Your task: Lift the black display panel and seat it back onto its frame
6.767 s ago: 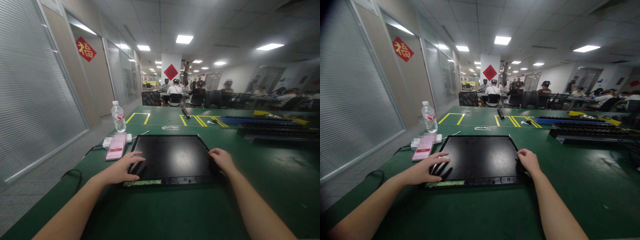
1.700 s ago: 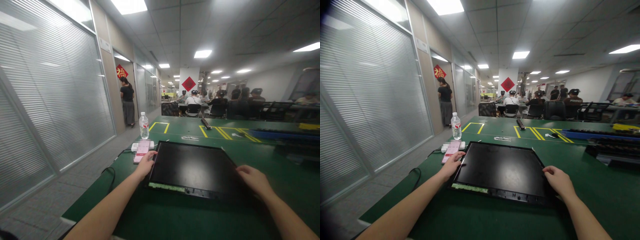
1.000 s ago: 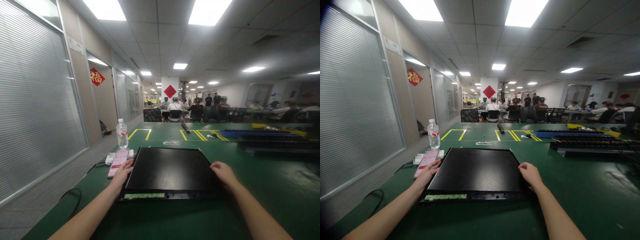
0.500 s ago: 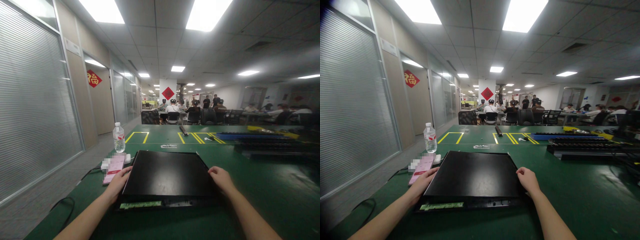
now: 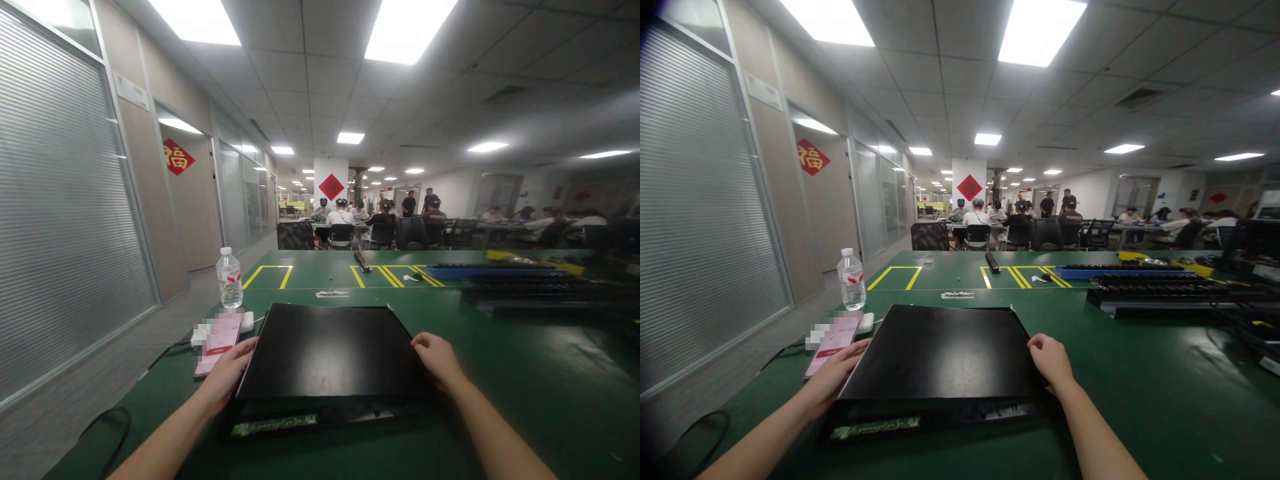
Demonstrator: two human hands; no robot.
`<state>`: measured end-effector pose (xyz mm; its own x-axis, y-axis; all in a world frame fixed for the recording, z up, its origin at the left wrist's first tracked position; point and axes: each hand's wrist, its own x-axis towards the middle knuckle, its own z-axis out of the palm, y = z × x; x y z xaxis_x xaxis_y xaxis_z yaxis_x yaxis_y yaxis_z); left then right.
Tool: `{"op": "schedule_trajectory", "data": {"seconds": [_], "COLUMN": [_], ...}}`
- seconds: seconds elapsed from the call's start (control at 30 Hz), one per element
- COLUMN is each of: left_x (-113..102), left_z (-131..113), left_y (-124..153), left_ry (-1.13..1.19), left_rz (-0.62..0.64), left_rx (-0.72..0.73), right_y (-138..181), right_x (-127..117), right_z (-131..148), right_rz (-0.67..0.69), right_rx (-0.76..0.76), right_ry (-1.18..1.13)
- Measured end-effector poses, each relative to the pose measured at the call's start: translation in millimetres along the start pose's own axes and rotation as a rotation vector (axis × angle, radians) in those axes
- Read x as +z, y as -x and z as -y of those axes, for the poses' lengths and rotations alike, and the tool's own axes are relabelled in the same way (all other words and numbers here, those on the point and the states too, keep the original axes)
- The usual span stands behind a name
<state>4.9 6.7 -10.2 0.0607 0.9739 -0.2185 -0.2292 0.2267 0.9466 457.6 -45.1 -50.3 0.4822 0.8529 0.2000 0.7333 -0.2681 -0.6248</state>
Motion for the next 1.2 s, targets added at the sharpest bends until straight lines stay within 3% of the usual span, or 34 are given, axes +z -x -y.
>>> {"op": "schedule_trajectory", "data": {"seconds": [0.23, 0.47, 0.7, 1.0, 1.2], "left_x": [-4.2, -3.4, -3.6, 2.6, 2.9], "left_z": [4.1, 6.7, 5.6, 3.7, 3.1], "left_y": [-3.0, 2.3, 5.5, 12.8, 15.0], "left_ry": [0.124, -0.006, 0.046, 0.111, 0.118], "left_rz": [0.032, 0.080, 0.187, 0.270, 0.259], "left_rx": [0.012, 0.108, 0.177, 0.200, 0.218], "right_y": [-5.5, -8.5, -10.0, -24.2, -17.9], "right_x": [-2.1, -2.4, -2.3, -1.7, 0.3], "right_z": [-6.6, -5.3, -3.6, -17.5, -12.7], "right_rz": [-0.007, -0.020, 0.017, -0.167, 0.066], "right_rx": [-0.024, -0.016, 0.055, 0.106, 0.322], "right_ry": [0.039, 0.043, -0.076, -0.289, -0.617]}}
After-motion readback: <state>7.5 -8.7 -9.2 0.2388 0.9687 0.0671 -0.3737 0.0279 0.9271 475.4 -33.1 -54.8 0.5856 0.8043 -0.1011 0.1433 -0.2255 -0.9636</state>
